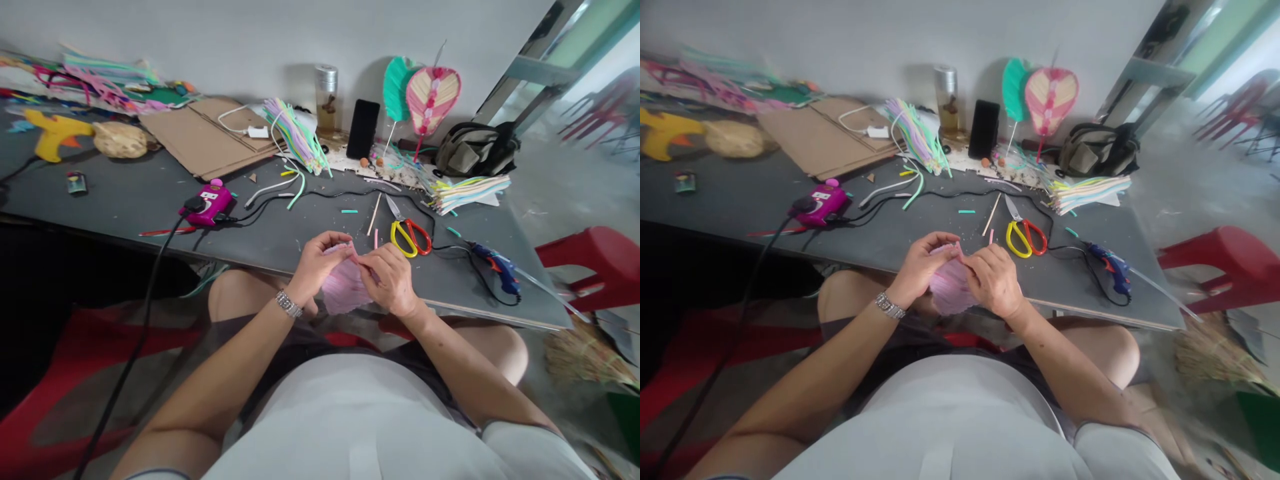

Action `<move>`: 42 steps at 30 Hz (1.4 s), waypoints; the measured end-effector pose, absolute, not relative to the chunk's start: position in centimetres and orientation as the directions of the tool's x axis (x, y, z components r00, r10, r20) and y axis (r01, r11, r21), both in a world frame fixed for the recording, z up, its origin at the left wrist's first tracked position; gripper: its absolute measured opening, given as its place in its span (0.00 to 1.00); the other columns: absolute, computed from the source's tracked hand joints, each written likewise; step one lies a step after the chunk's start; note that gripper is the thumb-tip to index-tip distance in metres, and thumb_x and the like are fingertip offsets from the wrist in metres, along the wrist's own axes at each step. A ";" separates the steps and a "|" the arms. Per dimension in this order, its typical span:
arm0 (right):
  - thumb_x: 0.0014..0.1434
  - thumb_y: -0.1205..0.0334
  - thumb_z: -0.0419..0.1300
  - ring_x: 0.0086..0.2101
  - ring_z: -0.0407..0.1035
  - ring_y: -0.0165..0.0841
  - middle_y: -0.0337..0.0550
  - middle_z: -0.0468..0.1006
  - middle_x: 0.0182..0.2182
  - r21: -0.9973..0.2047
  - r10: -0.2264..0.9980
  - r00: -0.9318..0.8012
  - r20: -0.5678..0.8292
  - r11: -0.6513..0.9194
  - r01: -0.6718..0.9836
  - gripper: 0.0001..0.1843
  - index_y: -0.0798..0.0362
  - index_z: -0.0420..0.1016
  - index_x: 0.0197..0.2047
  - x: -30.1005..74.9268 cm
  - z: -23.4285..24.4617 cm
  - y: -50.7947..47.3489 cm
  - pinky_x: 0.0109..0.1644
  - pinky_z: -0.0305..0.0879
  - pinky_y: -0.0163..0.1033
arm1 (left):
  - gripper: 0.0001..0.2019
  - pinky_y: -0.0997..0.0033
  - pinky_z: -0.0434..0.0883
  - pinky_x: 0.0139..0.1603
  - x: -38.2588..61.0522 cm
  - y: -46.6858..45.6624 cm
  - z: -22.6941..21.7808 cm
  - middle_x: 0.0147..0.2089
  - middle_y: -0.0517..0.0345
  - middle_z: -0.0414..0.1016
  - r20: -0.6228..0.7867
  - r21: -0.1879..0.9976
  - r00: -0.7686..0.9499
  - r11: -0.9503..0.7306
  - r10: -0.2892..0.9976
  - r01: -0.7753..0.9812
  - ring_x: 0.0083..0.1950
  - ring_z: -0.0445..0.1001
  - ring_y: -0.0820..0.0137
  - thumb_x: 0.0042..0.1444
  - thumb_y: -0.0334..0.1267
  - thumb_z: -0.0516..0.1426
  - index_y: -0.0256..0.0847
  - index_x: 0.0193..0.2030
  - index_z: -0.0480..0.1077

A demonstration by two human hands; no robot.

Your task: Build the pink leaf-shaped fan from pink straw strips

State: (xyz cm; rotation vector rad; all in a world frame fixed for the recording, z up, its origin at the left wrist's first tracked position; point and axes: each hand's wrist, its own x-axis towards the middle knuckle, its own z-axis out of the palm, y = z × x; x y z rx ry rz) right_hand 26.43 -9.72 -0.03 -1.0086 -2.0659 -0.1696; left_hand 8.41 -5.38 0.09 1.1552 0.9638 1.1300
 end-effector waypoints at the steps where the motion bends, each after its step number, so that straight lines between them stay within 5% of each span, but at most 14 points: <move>1: 0.64 0.72 0.59 0.35 0.69 0.39 0.45 0.81 0.34 -0.211 0.603 -0.359 0.712 0.672 0.710 0.09 0.50 0.77 0.44 26.5 -0.1 -9.8 0.40 0.66 0.45 | 0.13 0.70 0.72 0.43 8.4 -5.4 0.0 0.37 0.58 0.81 0.001 0.988 0.188 0.028 0.982 -0.151 0.39 0.76 0.69 0.47 0.40 0.71 0.40 0.39 0.80; 19: 0.66 0.68 0.58 0.35 0.69 0.38 0.44 0.80 0.32 -0.185 0.714 -0.368 0.595 0.567 0.802 0.09 0.50 0.79 0.38 26.7 -0.2 -9.9 0.41 0.61 0.45 | 0.08 0.66 0.77 0.47 8.9 -5.5 -1.3 0.37 0.55 0.84 0.239 0.971 0.127 -0.234 0.963 -0.049 0.37 0.82 0.67 0.54 0.38 0.67 0.40 0.41 0.81; 25: 0.65 0.70 0.57 0.36 0.68 0.39 0.44 0.80 0.32 -0.172 0.708 -0.393 0.587 0.583 0.794 0.10 0.51 0.80 0.39 27.1 0.0 -9.7 0.41 0.61 0.45 | 0.04 0.65 0.76 0.45 8.9 -5.6 -0.5 0.35 0.54 0.85 0.203 0.971 0.127 -0.216 0.971 0.099 0.38 0.82 0.65 0.54 0.35 0.66 0.41 0.36 0.83; 42: 0.69 0.67 0.56 0.39 0.72 0.40 0.46 0.83 0.38 -0.282 0.743 -0.339 0.577 0.571 0.771 0.11 0.50 0.81 0.45 28.1 -0.2 -10.2 0.44 0.63 0.47 | 0.04 0.67 0.72 0.42 8.7 -5.1 -1.0 0.36 0.54 0.84 0.163 0.982 0.115 -0.173 0.980 0.074 0.38 0.78 0.67 0.53 0.36 0.65 0.41 0.35 0.81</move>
